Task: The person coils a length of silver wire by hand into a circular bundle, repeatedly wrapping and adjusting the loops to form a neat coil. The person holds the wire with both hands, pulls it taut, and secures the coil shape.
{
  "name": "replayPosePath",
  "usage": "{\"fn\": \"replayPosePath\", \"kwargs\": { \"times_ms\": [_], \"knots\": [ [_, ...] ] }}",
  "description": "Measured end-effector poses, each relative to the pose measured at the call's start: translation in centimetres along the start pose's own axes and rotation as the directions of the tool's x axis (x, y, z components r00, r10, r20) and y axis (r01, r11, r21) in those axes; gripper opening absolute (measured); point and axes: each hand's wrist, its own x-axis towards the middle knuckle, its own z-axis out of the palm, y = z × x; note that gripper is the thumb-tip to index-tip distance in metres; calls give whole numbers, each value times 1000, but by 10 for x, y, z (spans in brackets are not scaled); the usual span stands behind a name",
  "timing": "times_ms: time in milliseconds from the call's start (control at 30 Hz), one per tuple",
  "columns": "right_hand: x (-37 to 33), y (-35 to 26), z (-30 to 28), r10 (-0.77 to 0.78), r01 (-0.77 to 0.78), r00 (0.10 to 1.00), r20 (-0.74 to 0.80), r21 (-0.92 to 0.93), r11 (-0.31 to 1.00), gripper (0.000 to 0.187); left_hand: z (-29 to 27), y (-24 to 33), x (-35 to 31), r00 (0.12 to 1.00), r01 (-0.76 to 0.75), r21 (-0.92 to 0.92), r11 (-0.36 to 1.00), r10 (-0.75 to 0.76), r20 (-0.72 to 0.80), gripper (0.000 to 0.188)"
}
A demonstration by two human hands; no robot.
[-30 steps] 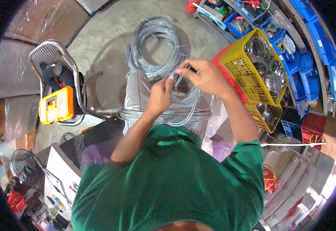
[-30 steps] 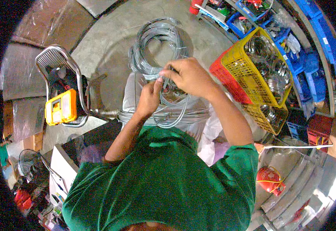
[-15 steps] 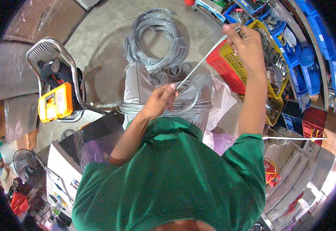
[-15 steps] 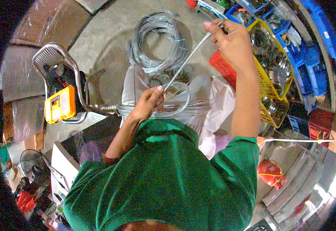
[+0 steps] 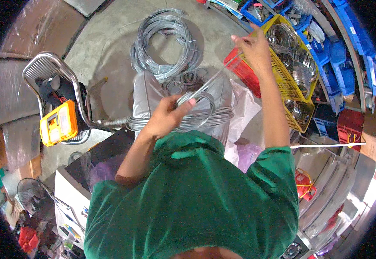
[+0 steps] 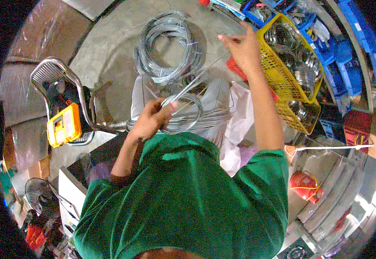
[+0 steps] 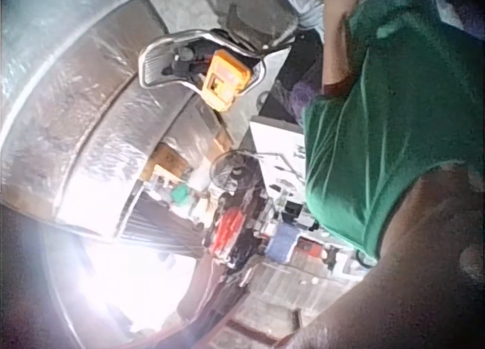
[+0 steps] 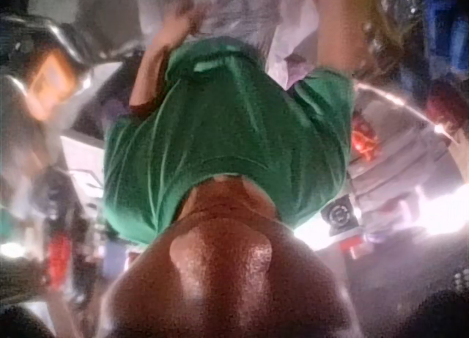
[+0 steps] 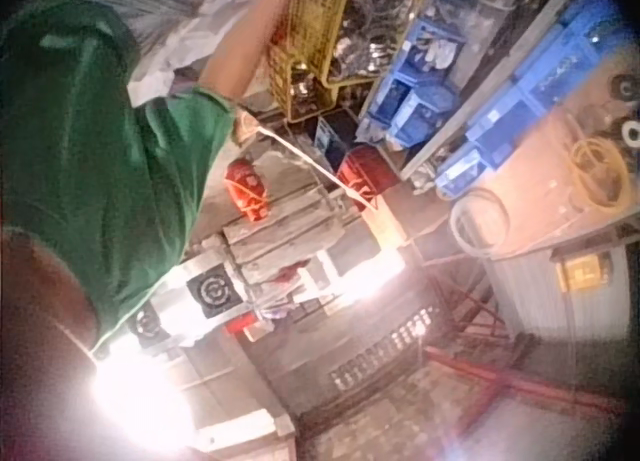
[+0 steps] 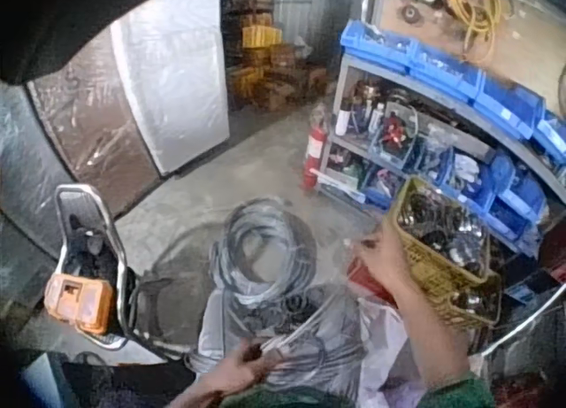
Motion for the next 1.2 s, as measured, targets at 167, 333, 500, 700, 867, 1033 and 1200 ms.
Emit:
{"fn": "replayPosePath", "kwargs": {
  "times_ms": [167,333,500,700,867,1033,1200],
  "knots": [
    [-59,-6,-19,-720,482,687,95,-802,353,59,-12,6,17,984,135,-36,990,-138,-112,43],
    [-83,-5,-21,-384,866,484,786,-366,342,47,-21,8,23,967,255,-289,923,-237,97,41],
    [-77,16,-19,-440,775,603,666,-355,523,17,-26,10,22,883,411,-505,759,-192,429,43],
    [-93,24,20,116,-456,738,665,364,813,26,-30,11,37,891,395,-734,552,-35,453,43],
    [-117,5,62,145,-580,814,562,798,162,31,-20,5,43,853,458,-737,497,-13,521,42],
    [-115,16,82,-105,-555,831,546,805,-212,32,-21,-3,45,897,399,-780,483,-30,440,41],
    [-121,20,85,-229,-591,807,545,742,-316,25,-29,-4,43,928,354,-777,521,-96,359,41]
  ]
}}
